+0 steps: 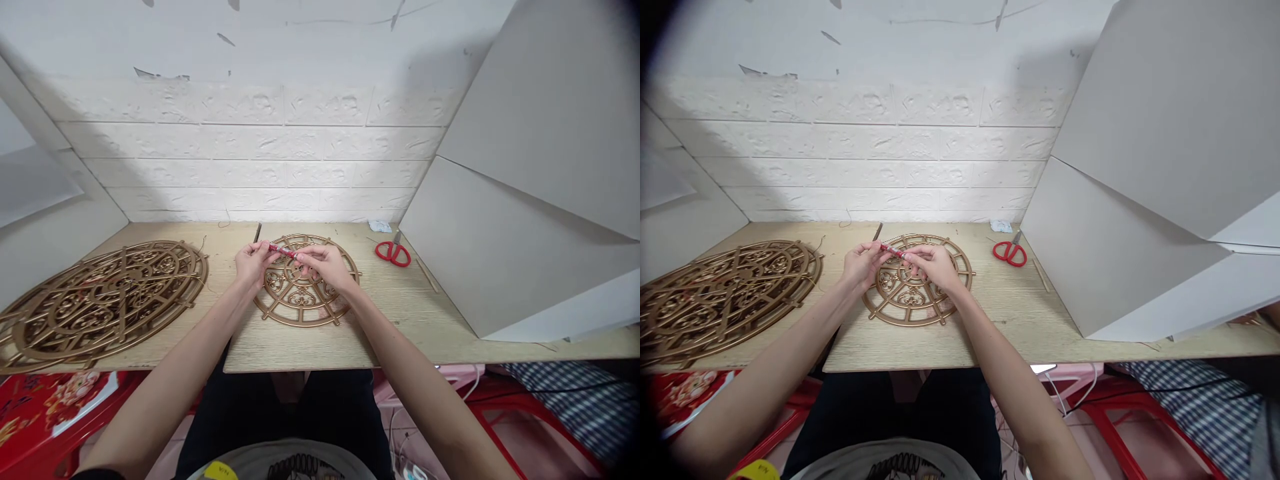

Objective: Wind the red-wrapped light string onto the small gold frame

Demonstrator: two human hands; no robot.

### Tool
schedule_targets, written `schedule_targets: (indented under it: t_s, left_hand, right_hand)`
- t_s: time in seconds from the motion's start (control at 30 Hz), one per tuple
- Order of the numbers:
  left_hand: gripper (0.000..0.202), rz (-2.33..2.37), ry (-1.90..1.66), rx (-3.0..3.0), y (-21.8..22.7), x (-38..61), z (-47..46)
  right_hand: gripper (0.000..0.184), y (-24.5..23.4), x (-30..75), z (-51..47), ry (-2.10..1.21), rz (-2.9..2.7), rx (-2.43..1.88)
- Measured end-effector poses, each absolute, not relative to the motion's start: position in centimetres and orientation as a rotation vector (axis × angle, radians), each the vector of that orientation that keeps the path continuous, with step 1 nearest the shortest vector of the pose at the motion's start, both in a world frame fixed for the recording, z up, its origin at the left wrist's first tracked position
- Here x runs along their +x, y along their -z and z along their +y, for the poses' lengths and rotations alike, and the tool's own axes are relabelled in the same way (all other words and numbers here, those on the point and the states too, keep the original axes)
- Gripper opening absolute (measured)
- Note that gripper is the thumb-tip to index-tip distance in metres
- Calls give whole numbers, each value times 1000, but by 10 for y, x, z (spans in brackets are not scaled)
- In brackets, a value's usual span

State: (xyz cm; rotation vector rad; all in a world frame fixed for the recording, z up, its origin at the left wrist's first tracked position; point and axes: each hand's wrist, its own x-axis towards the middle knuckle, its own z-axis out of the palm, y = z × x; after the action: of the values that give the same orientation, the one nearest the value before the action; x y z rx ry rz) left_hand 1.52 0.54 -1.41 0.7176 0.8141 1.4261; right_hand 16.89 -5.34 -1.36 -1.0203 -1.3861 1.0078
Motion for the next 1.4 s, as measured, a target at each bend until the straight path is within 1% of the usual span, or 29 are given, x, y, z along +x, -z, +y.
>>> schedule_targets:
  t_s: [0.27, 0.5, 0.67, 0.73, 0.93, 1.13, 1.3, 1.4]
  left_hand:
    - [19, 801, -1327, 586, 20, 16, 10]
    - [20, 770, -1253, 634, 21, 15, 11]
    - [19, 757, -1246, 648, 22, 16, 10]
    - [19, 753, -1244, 643, 22, 16, 10]
    - [19, 729, -1229, 641, 24, 15, 12]
    - [21, 729, -1228, 632, 22, 14, 12]
    - [20, 727, -1281, 621, 15, 11, 13]
    - [18, 735, -1294, 635, 13, 8, 14]
  right_hand:
    - [35, 20, 168, -49, -1161, -1383, -872]
    - [31, 13, 166, -53, -1196, -1347, -841]
    - [33, 12, 165, -54, -1230, -1350, -838]
    - [33, 13, 165, -54, -1221, -1346, -833]
    - [25, 13, 163, -55, -1192, -1294, -810]
    - [30, 13, 163, -53, -1179, -1280, -821]
    - [26, 13, 168, -50, -1083, -1249, -916]
    - [26, 11, 174, -51, -1066, -1225, -936]
